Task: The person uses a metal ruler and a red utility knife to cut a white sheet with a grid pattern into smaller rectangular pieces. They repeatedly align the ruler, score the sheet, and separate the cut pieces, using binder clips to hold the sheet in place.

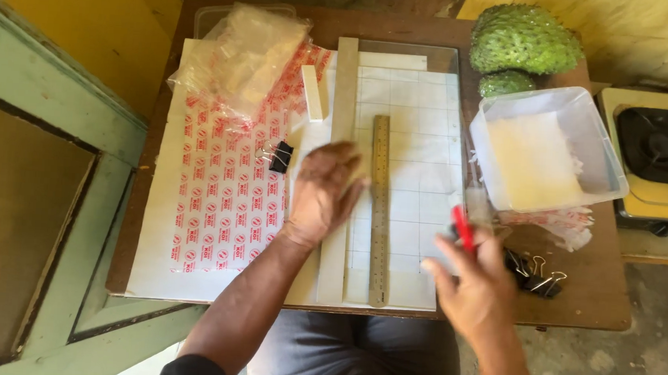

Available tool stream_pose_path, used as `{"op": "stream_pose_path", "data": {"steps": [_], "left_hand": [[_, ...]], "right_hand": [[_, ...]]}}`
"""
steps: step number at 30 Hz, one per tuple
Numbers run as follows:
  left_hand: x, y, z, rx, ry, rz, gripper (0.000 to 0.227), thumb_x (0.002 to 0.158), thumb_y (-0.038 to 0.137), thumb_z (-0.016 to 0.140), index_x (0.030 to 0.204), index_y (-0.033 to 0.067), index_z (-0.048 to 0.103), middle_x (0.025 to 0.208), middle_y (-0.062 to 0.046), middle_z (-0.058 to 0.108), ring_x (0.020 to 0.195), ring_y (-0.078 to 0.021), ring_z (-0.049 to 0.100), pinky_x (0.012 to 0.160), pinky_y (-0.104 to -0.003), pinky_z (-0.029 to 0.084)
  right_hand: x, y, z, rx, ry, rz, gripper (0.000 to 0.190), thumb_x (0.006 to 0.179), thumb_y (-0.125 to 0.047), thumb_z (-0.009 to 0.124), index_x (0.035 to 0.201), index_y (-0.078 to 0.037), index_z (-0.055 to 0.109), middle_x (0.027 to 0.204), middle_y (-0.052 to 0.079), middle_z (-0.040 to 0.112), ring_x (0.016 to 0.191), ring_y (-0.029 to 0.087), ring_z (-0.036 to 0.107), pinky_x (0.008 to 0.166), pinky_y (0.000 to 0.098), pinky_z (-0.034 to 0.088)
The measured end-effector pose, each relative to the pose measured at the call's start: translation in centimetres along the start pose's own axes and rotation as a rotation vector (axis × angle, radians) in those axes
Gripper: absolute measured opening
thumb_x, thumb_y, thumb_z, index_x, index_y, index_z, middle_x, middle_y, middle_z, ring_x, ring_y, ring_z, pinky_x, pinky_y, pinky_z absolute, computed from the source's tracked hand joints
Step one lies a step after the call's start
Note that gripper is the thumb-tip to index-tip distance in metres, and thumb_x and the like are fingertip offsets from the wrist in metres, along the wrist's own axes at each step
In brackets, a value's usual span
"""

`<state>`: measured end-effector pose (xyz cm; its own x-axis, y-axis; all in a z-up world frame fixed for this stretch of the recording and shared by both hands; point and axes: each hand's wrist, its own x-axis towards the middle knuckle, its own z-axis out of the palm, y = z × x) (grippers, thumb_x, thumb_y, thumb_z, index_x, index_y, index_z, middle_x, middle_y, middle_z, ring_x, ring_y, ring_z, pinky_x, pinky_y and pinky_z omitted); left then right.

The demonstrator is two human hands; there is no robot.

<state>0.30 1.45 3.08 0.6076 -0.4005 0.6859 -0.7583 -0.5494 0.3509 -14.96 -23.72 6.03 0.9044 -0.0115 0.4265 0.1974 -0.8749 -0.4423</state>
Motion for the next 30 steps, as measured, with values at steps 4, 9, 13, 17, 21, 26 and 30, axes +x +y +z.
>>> {"op": "stream_pose_path", "data": {"steps": [4,9,13,17,21,26,30], "left_hand": [[0.6,-1.8,-1.9,0.200,0.311,-0.217,0.022,0.098,0.017,0.073,0.115,0.0039,0.069,0.129,-0.016,0.065,0.115,-0.0332,0.066,0.092,-0.047,0.054],[-0.2,-3.9,-3.3,0.377,0.337,-0.506,0.040,0.085,0.027,0.079,0.112,0.0008,0.065,0.121,-0.019,0.066,0.107,-0.0368,0.060,0.098,-0.051,0.046],[-1.7,-5.7,-3.4,0.484,0.189,-0.677,0.049,0.076,0.039,0.086,0.099,0.0033,0.062,0.104,-0.017,0.064,0.095,-0.0375,0.059,0.079,-0.050,0.048],[-2.8,-7.1,-3.1,0.520,0.031,-0.812,0.047,0.077,0.044,0.090,0.079,0.0057,0.063,0.092,-0.013,0.067,0.083,-0.0316,0.063,0.058,-0.048,0.055],[-2.9,-7.1,-2.8,0.472,0.092,-0.774,0.039,0.079,0.037,0.089,0.088,0.0043,0.069,0.095,-0.013,0.070,0.086,-0.0332,0.066,0.065,-0.046,0.055],[-2.7,-6.8,-2.4,0.291,0.130,-0.649,0.021,0.091,0.011,0.073,0.077,0.0077,0.057,0.082,-0.009,0.069,0.080,-0.0279,0.065,0.066,-0.046,0.052],[-0.7,-3.5,-3.6,0.192,0.174,-0.619,0.019,0.092,0.009,0.064,0.076,0.0073,0.054,0.082,-0.008,0.066,0.068,-0.0261,0.061,0.049,-0.043,0.046]], "right_hand": [[-3.9,-1.8,2.6,-0.083,-0.176,-0.186,0.065,0.086,-0.056,0.070,0.135,-0.013,0.063,0.123,0.019,0.059,0.081,0.021,0.057,0.061,0.0307,0.056],[-5.2,-3.6,2.8,-0.247,-0.280,-0.297,0.078,0.088,-0.072,0.061,0.148,-0.022,0.053,0.136,0.012,0.050,0.098,0.029,0.059,0.088,0.0443,0.053],[-5.7,-3.7,3.3,-0.293,-0.207,-0.322,0.063,0.086,-0.063,0.071,0.133,-0.023,0.059,0.132,0.007,0.055,0.081,0.027,0.058,0.073,0.0427,0.052],[-7.2,-3.1,4.0,-0.330,-0.056,-0.384,0.047,0.087,-0.055,0.077,0.121,-0.022,0.069,0.129,0.002,0.059,0.083,0.023,0.057,0.076,0.0383,0.054],[-7.1,-3.7,3.5,-0.274,0.031,-0.418,0.026,0.093,-0.039,0.077,0.108,-0.019,0.073,0.126,0.002,0.061,0.080,0.022,0.057,0.075,0.0368,0.052],[-7.0,-2.2,2.6,-0.116,0.244,-0.296,0.050,0.087,-0.034,0.082,0.112,0.007,0.071,0.095,0.013,0.069,0.075,0.020,0.062,0.065,0.0314,0.056],[-3.9,-1.3,0.1,-0.247,0.406,-0.298,0.021,0.099,-0.024,0.070,0.102,-0.005,0.078,0.103,0.018,0.067,0.074,0.021,0.060,0.065,0.0349,0.056]]}}
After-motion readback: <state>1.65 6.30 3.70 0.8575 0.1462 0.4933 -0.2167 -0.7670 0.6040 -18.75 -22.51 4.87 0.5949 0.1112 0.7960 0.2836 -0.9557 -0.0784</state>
